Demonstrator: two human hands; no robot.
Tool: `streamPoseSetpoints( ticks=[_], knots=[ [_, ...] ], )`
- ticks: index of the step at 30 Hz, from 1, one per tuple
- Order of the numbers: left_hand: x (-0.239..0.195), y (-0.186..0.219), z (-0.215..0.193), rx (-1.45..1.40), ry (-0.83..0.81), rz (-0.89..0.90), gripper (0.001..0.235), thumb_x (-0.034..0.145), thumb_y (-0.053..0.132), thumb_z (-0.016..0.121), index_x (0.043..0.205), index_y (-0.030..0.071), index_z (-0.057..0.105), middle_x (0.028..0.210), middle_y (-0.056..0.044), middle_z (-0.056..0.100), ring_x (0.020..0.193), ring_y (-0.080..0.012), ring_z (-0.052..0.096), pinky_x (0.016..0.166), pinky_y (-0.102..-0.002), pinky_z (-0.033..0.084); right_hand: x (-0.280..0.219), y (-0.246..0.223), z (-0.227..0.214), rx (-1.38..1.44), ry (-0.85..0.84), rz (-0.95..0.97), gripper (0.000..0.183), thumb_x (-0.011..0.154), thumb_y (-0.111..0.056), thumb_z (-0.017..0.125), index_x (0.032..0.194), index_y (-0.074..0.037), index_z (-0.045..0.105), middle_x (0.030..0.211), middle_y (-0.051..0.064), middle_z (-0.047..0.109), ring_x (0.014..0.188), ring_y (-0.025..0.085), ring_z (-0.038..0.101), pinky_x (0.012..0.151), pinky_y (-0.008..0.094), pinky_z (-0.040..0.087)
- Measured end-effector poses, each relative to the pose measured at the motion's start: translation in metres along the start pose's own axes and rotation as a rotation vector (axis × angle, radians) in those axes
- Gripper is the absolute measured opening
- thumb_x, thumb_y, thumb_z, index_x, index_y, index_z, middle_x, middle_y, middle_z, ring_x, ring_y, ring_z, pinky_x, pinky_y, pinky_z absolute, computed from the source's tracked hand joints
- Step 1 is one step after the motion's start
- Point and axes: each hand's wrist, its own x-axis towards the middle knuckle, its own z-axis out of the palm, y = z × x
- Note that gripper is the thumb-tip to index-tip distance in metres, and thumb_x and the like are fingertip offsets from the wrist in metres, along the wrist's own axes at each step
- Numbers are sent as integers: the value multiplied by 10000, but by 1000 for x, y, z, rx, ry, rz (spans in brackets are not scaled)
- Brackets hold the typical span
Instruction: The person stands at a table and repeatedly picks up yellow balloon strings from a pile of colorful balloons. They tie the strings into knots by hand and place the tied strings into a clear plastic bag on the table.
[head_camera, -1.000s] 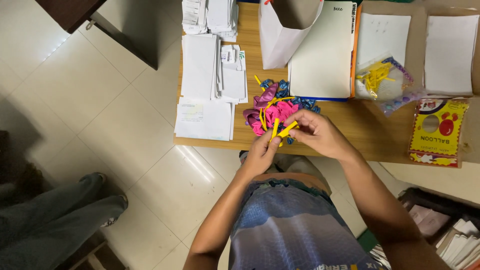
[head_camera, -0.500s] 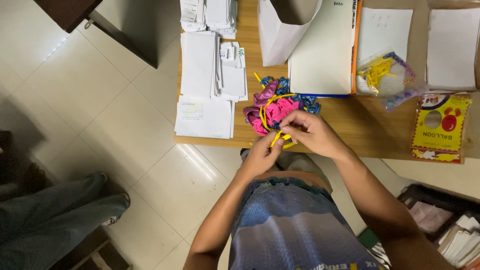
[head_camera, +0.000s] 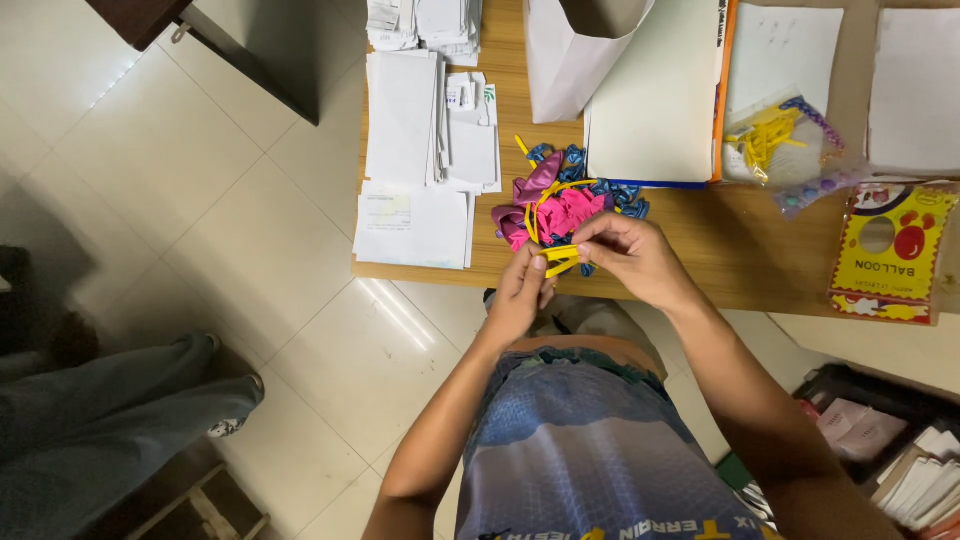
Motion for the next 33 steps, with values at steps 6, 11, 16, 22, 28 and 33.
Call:
streamPoseSetpoints(
  ticks=[6,11,16,22,28,33],
  knots=[
    [3,-16,-1,-170,15,38,300,1150,381,395,1071,102,473,844,28,454,680,-31,408,561,-211,355,3,19,16,10,68,35,123,975,-14,669,1093,-28,701,941,2,687,801,70,604,738,230,519],
    [0,-10,-1,208,61,186,302,1162,308,404,1020,66,516,839,-15,521,714,-101,473,620,-280,409,-6,85,27,374,45,88,137,1073,-29,612,1208,-21,636,1024,3,589,865,65,505,718,220,416],
    [-18,-4,-7,626,116,295,227,1094,210,483,969,28,537,788,-176,613,708,-331,621,645,-426,478,-19,75,57,476,85,196,154,1014,-40,555,1156,-47,613,1042,-1,619,957,79,599,810,258,529],
    [-33,-7,-13,750,155,183,191,1061,201,504,988,35,565,774,-222,653,731,-425,661,626,-490,491,-28,86,61,288,32,157,110,1032,-48,543,1129,-46,595,1028,3,610,920,98,605,792,287,536],
    [-30,-7,-14,716,194,103,202,1078,241,466,1063,53,537,771,-207,661,734,-417,678,632,-490,504,-30,75,63,538,-28,318,83,1045,-120,500,1107,-92,549,931,17,591,788,137,600,632,278,474],
    [-23,-5,-22,745,213,192,208,1092,252,482,1079,54,545,821,-224,662,790,-445,666,638,-493,493,-22,84,58,716,42,231,110,1057,-119,530,1137,-71,590,882,41,597,736,153,590,562,273,444]
  ],
)
